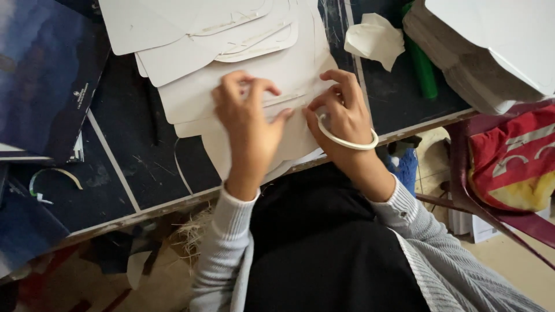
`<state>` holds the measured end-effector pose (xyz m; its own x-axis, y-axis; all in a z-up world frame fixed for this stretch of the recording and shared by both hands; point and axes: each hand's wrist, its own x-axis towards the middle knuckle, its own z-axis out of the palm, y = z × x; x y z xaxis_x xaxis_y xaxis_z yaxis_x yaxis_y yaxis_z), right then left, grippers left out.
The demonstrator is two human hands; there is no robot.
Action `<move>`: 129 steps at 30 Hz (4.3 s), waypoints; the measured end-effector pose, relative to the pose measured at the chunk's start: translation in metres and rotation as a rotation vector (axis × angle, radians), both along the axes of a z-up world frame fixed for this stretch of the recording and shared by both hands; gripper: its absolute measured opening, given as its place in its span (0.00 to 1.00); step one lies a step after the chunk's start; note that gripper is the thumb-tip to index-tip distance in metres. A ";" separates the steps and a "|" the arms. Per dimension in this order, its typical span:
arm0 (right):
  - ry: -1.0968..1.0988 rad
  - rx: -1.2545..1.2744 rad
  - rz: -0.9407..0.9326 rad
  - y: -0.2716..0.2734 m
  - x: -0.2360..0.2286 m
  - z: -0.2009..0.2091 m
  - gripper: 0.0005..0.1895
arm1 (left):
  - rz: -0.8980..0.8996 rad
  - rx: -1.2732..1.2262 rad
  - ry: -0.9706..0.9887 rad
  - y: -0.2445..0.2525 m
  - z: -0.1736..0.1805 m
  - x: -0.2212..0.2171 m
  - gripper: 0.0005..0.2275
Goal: The person repeatedly applies clear tape to the edges of a stack of white paper sheets on a table. They smooth the tape, lift and reposition sheets, and occasionally flip the stack to work on different sides. The task continues throughout the clip without a visible final state.
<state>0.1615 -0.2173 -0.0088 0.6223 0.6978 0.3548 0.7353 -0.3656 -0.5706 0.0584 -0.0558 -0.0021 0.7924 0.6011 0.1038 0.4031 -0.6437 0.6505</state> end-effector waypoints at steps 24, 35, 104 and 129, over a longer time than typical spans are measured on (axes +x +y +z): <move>0.257 0.191 0.168 -0.040 -0.028 0.026 0.05 | -0.021 -0.053 0.038 -0.005 -0.011 0.005 0.22; 0.169 0.089 0.177 -0.023 -0.046 0.021 0.07 | 0.066 -0.098 0.169 -0.033 0.022 -0.078 0.27; 0.008 0.089 0.204 -0.001 0.020 0.084 0.06 | -0.332 0.266 -0.106 -0.018 0.055 -0.013 0.16; -0.110 0.115 0.231 0.003 0.022 0.103 0.09 | -0.151 0.415 0.055 0.003 0.055 -0.020 0.26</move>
